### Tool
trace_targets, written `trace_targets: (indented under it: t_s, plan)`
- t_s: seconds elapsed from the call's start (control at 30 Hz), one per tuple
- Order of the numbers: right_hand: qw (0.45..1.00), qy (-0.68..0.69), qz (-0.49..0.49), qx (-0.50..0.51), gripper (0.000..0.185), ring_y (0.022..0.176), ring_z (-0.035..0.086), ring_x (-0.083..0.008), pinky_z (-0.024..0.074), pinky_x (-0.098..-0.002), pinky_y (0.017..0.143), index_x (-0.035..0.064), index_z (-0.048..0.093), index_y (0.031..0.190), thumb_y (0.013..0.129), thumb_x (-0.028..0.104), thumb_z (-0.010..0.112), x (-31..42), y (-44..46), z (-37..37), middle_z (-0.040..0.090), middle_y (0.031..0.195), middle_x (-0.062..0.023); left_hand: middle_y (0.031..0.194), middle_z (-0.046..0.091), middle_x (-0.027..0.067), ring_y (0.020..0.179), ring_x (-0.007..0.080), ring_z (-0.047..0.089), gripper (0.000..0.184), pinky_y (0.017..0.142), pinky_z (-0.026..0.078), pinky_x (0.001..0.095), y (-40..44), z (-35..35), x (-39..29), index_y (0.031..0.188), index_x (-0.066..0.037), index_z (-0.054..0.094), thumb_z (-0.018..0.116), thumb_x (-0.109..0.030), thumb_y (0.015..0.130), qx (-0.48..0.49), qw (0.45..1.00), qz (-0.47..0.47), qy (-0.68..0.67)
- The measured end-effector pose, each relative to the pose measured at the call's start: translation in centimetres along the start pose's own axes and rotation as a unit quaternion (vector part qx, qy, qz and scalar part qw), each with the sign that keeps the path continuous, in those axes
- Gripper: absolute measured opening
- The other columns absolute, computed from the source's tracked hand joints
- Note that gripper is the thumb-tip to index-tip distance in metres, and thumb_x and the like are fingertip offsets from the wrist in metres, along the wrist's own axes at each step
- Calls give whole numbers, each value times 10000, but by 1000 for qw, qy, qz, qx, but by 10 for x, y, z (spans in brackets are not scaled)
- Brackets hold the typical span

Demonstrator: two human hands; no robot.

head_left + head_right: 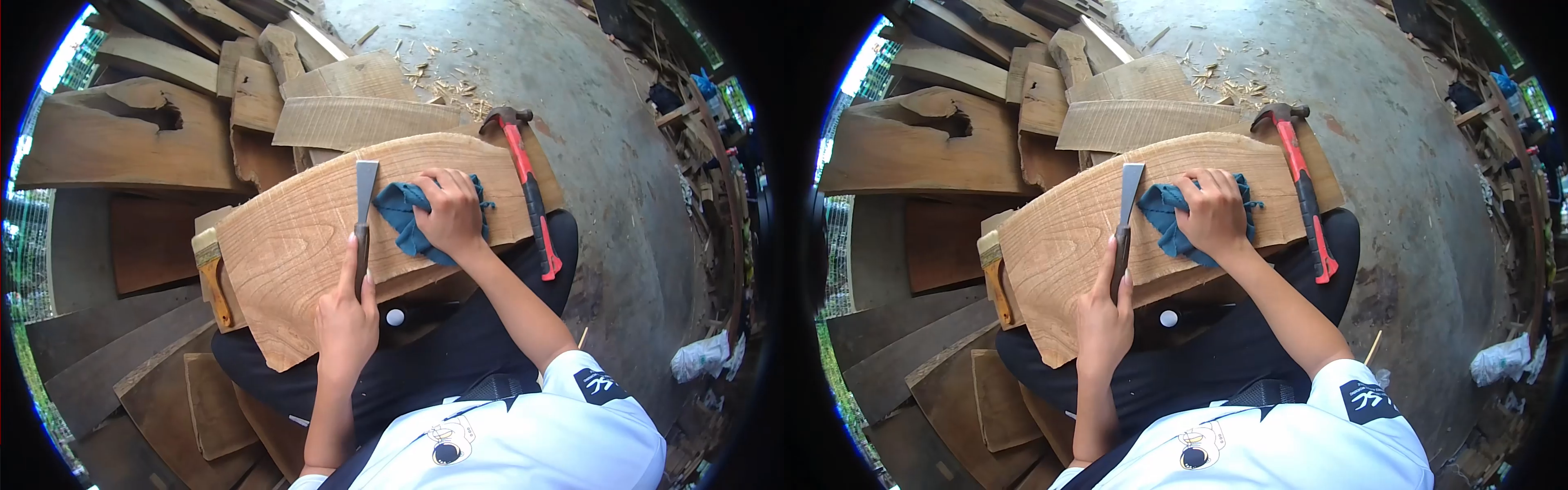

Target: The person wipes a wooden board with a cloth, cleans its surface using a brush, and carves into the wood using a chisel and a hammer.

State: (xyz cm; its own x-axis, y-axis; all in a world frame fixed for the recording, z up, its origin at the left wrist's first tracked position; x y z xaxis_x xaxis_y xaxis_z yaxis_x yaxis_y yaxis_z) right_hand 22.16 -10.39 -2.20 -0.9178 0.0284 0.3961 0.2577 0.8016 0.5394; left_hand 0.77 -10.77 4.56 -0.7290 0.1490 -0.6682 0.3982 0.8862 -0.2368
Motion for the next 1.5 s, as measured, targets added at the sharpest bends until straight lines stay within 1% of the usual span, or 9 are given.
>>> trace_targets:
  t_s: [0.17, 0.23, 0.43, 0.5, 0.7, 1.13, 1.2, 1.33, 1.5]
  plan:
    - [1000, -5, 1, -6, 243, 976, 644, -298, 492, -416, 913, 96, 710, 937, 698, 75, 741, 2, 0, -2, 682, 1007, -75, 722, 617, 293, 677, 453, 657, 572, 657, 485, 524, 16, 4, 1, 1560, -180, 383, 548, -161, 1012, -30, 999, 33, -10]
    - [1000, -6, -1, -15, 235, 974, 643, -298, 491, -416, 913, 95, 707, 927, 696, 74, 745, -1, 0, 1, 682, 1003, -75, 813, 627, 317, 749, 456, 665, 543, 713, 506, 469, 2, -3, -11, 1537, -152, 421, 555, -142, 1011, 9, 1000, -20, -18]
    - [1000, -15, -5, -10, 185, 948, 639, -302, 483, -423, 926, 87, 707, 903, 719, 100, 727, 2, 0, -1, 678, 961, -85, 803, 626, 305, 689, 441, 649, 532, 672, 500, 463, 20, 8, -3, 1526, -144, 437, 558, -137, 1008, -24, 999, 13, -35]
    - [1000, -9, -4, -15, 194, 952, 641, -298, 485, -421, 913, 91, 705, 904, 711, 90, 732, 2, -2, 0, 679, 962, -77, 720, 620, 299, 689, 465, 659, 555, 652, 494, 536, 26, 8, -4, 1545, -147, 398, 547, -183, 1012, -26, 999, 33, -32]
    - [1000, -1, 2, -19, 183, 929, 637, -295, 488, -420, 878, 97, 709, 884, 704, 78, 732, 1, -3, 1, 677, 940, -67, 783, 630, 306, 715, 434, 673, 527, 685, 503, 483, 20, 9, -5, 1528, -147, 434, 554, -168, 1015, -17, 999, 19, -38]
    - [999, -33, -10, -17, 153, 900, 629, -311, 484, -425, 868, 94, 708, 835, 687, 98, 747, -1, -6, 2, 653, 871, -90, 743, 608, 304, 687, 446, 658, 531, 675, 496, 494, 6, 2, -12, 1517, -138, 449, 572, -158, 1001, -3, 1000, 22, -20]
    - [999, -15, -20, -28, 120, 886, 623, -318, 478, -426, 864, 84, 689, 816, 703, 108, 722, -1, -5, 1, 645, 855, -102, 694, 604, 308, 687, 483, 651, 571, 666, 501, 550, 5, 13, 2, 1535, -147, 415, 576, -182, 989, -25, 998, 55, -32]
    - [999, -3, -15, -33, 120, 890, 632, -313, 472, -426, 883, 62, 675, 805, 700, 110, 710, 0, -6, 1, 654, 849, -110, 697, 614, 299, 700, 479, 662, 582, 675, 514, 551, -19, 10, 3, 1552, -179, 389, 569, -213, 999, -12, 999, 43, 10]
    - [999, -3, -8, -40, 106, 887, 639, -325, 471, -429, 887, 57, 645, 765, 698, 108, 710, 0, -6, 1, 651, 826, -117, 710, 625, 301, 711, 480, 665, 577, 682, 519, 551, 4, 22, 3, 1552, -181, 388, 560, -225, 1003, -18, 998, 50, 15]
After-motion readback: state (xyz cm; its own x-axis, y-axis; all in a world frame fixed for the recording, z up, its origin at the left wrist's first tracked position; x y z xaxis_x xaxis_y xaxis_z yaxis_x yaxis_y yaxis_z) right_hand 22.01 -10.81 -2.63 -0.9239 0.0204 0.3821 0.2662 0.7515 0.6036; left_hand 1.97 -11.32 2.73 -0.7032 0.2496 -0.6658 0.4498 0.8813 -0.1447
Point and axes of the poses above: each hand's wrist, its own y-axis towards the middle knuckle, its own z-axis out of the palm, x = y × z, the point moved 2 cm from there along y, towards the middle knuckle
